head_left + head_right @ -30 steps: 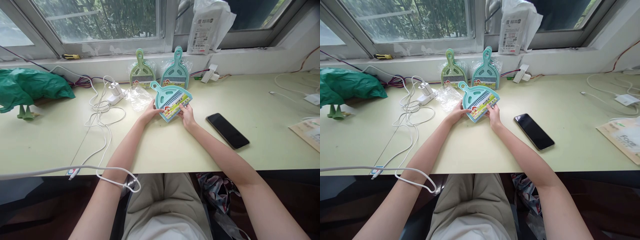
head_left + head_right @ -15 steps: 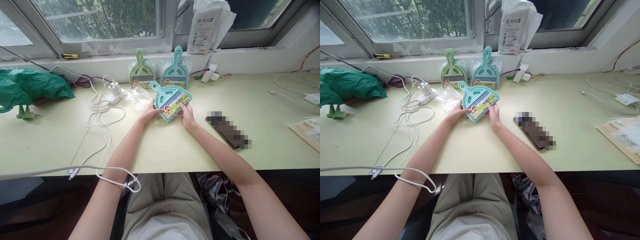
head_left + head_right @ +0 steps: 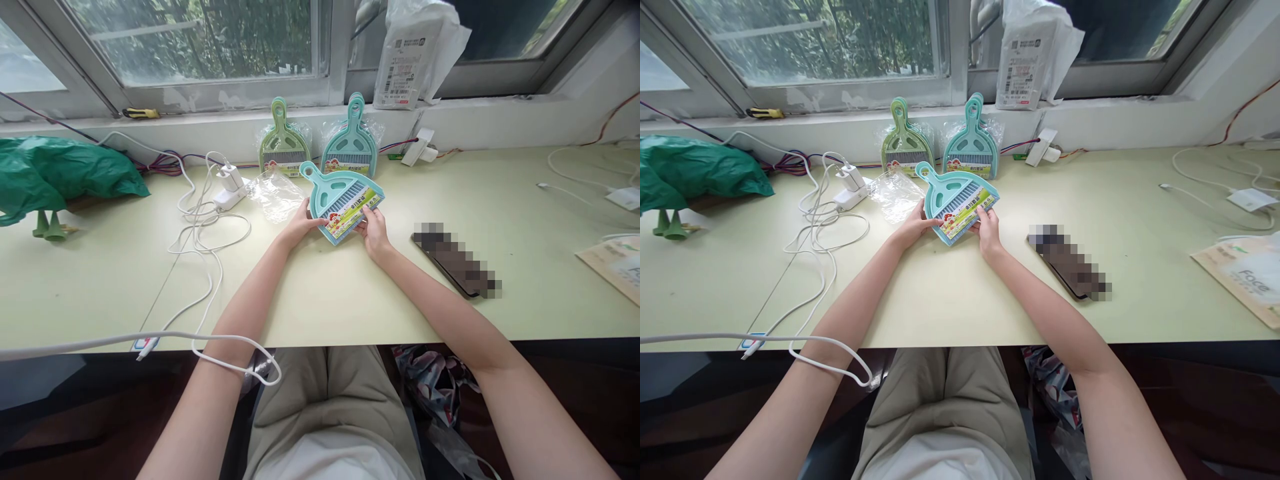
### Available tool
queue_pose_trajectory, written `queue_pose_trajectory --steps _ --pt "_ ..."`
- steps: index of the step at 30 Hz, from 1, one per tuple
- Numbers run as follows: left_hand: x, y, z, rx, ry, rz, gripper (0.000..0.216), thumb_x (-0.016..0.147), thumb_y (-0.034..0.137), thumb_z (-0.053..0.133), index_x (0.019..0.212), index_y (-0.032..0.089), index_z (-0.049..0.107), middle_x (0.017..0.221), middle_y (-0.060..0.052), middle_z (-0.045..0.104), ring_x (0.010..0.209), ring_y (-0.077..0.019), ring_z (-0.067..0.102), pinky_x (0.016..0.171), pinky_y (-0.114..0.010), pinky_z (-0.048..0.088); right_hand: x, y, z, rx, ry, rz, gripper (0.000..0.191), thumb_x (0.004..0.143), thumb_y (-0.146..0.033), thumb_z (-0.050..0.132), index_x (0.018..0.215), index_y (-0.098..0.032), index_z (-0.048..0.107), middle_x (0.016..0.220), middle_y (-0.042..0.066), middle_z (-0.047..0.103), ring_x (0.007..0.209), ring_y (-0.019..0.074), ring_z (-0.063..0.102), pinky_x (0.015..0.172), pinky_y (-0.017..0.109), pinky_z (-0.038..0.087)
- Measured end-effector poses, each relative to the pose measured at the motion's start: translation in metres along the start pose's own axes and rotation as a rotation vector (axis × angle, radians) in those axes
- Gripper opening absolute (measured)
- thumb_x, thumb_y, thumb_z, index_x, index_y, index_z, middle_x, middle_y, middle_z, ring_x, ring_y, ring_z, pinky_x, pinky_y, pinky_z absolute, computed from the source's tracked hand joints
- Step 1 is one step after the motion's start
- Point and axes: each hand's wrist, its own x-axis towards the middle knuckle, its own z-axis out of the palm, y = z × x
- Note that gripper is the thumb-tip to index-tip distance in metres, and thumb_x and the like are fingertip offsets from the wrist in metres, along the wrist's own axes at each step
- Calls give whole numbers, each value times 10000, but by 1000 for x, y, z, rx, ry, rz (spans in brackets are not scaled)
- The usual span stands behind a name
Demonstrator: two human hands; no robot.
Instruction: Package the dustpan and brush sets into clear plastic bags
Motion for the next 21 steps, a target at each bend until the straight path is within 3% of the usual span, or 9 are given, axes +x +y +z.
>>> queue_pose_trajectory --steps 12,21 --pt "-3 4 1 77 23 -9 817 602 228 778 1324 232 396 1215 -77 614 1147 -294 605 968 -483 517 0 -1 0 17 1 17 210 848 -428 577 935 -251 506 967 -4 700 861 161 700 761 336 612" --pt "0 2 -8 16 42 0 894 576 222 783 1363 260 362 1193 -55 635 1165 -285 607 980 -501 513 -6 -5 4 45 -216 30 264 804 -359 684 1015 -267 555 1085 -12 714 969 160 699 863 327 606"
